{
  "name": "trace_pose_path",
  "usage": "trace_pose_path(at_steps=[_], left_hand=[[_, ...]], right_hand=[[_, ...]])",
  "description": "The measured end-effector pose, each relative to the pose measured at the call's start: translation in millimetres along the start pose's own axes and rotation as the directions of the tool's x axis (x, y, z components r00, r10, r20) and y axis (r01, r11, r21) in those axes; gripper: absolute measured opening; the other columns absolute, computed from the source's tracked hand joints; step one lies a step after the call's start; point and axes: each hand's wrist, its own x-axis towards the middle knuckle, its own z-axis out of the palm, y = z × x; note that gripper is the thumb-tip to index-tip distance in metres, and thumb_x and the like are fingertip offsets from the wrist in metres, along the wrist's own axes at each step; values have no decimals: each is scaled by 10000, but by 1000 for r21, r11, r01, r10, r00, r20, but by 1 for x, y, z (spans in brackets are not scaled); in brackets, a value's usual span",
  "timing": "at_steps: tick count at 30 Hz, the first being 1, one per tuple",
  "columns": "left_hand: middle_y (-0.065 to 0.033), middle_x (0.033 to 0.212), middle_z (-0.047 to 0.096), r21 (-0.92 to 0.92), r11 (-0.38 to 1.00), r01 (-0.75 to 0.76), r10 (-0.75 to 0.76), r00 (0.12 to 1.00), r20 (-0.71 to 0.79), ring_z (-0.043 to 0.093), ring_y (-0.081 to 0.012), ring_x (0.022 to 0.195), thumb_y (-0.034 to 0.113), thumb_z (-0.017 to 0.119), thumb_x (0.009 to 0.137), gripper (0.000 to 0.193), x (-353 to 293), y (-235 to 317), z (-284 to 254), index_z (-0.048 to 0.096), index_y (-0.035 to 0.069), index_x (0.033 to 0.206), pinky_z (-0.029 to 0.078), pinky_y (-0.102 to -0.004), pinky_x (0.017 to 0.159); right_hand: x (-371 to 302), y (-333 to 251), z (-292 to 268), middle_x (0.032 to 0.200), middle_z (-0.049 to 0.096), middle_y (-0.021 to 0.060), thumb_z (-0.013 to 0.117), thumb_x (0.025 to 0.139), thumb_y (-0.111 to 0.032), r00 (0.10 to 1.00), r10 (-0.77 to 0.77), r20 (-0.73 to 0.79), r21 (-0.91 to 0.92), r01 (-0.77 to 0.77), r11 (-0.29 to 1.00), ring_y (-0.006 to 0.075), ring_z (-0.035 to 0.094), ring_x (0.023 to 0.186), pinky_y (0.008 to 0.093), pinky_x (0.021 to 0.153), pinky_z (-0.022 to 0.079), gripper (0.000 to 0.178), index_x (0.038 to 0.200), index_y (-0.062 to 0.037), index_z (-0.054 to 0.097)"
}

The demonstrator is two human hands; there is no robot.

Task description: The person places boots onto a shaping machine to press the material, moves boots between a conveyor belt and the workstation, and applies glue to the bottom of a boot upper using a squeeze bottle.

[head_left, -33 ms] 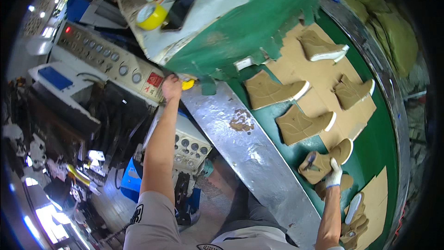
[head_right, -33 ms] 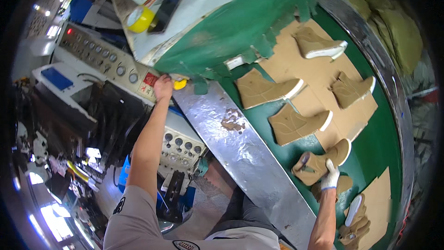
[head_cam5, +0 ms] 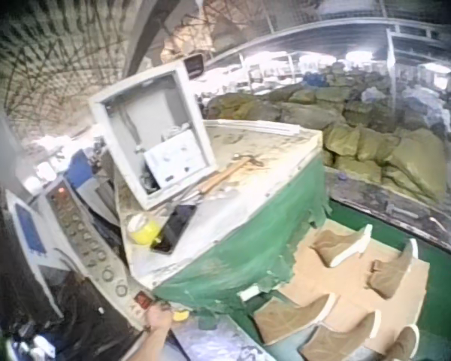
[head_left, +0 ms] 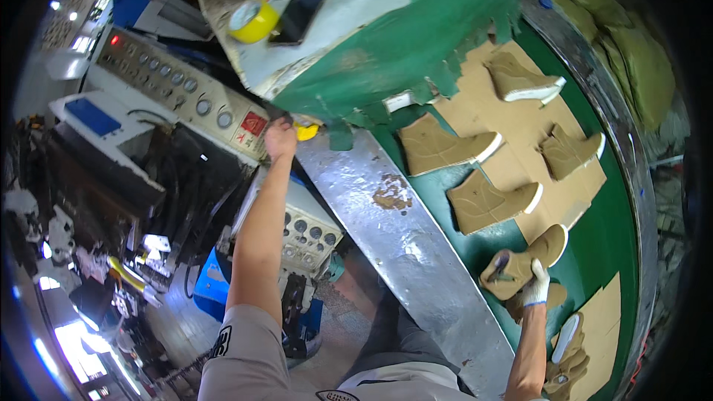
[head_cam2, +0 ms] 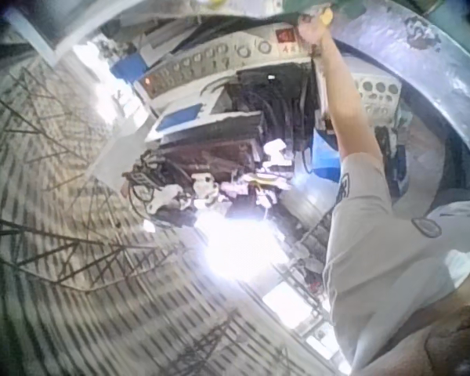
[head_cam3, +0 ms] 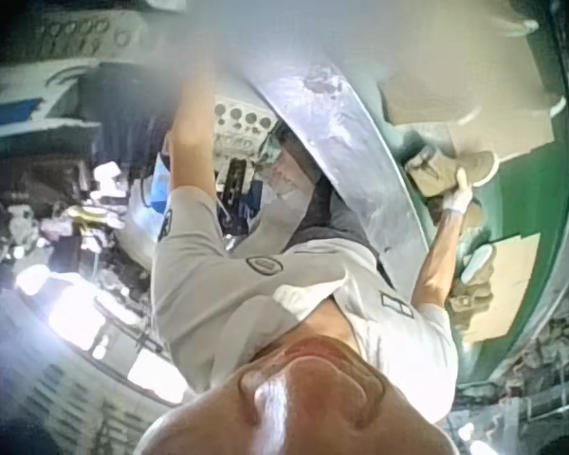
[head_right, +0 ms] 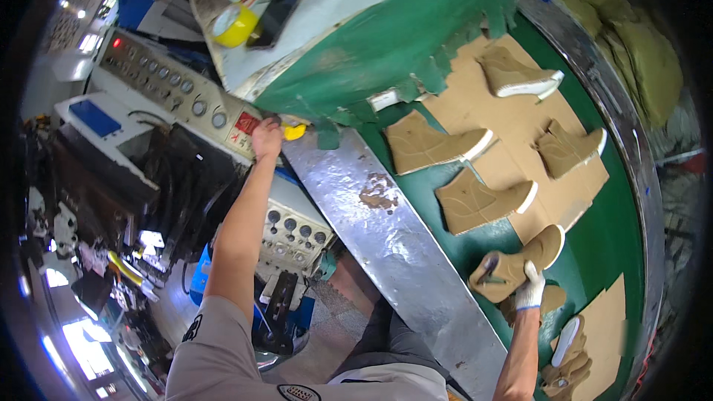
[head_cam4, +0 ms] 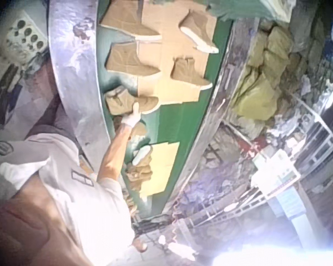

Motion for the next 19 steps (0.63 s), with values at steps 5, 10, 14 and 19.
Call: trace_pose_path(at_steps=[5, 10, 14, 19], left_hand=[[-131, 1122, 786, -39, 982, 183, -176, 974, 145, 757, -246, 1030, 284, 851, 765, 622, -17, -2, -12, 691, 65, 1324, 586, -383, 923], [-210, 1264, 724, 303, 952, -41, -40, 966, 255, 709, -325, 1152, 407, 861, 752, 859, -36, 88, -15, 565, 67, 1484, 548, -416, 997], [-188, 1265, 734, 28, 990, 139, -137, 889, 436, 723, -275, 1135, 382, 851, 767, 772, -32, 83, -19, 623, 112, 1454, 541, -391, 967], [-178, 1180, 765, -104, 975, 198, -109, 827, 551, 735, -223, 1106, 359, 815, 813, 697, -25, 72, -6, 639, 118, 1443, 519, -354, 997]], right_hand=[[-56, -11, 75, 1361, 642, 208, 837, 761, -298, 918, 166, 360, 152, -233, 960, 403, 640, 1202, 528, 1070, 530, 835, 1454, 21, 500], [-95, 6, 136, 1434, 580, 224, 867, 736, -265, 836, 209, 508, 232, -366, 901, 423, 604, 1255, 559, 1087, 513, 933, 1517, -7, 427], [-103, 20, 132, 1431, 580, 241, 862, 718, -252, 816, 216, 537, 155, -347, 925, 421, 607, 1253, 548, 1095, 507, 933, 1505, 20, 440], [-103, 17, 137, 1454, 564, 244, 872, 740, -261, 803, 221, 553, 62, -304, 951, 417, 610, 1254, 546, 1113, 495, 946, 1520, 23, 417]])
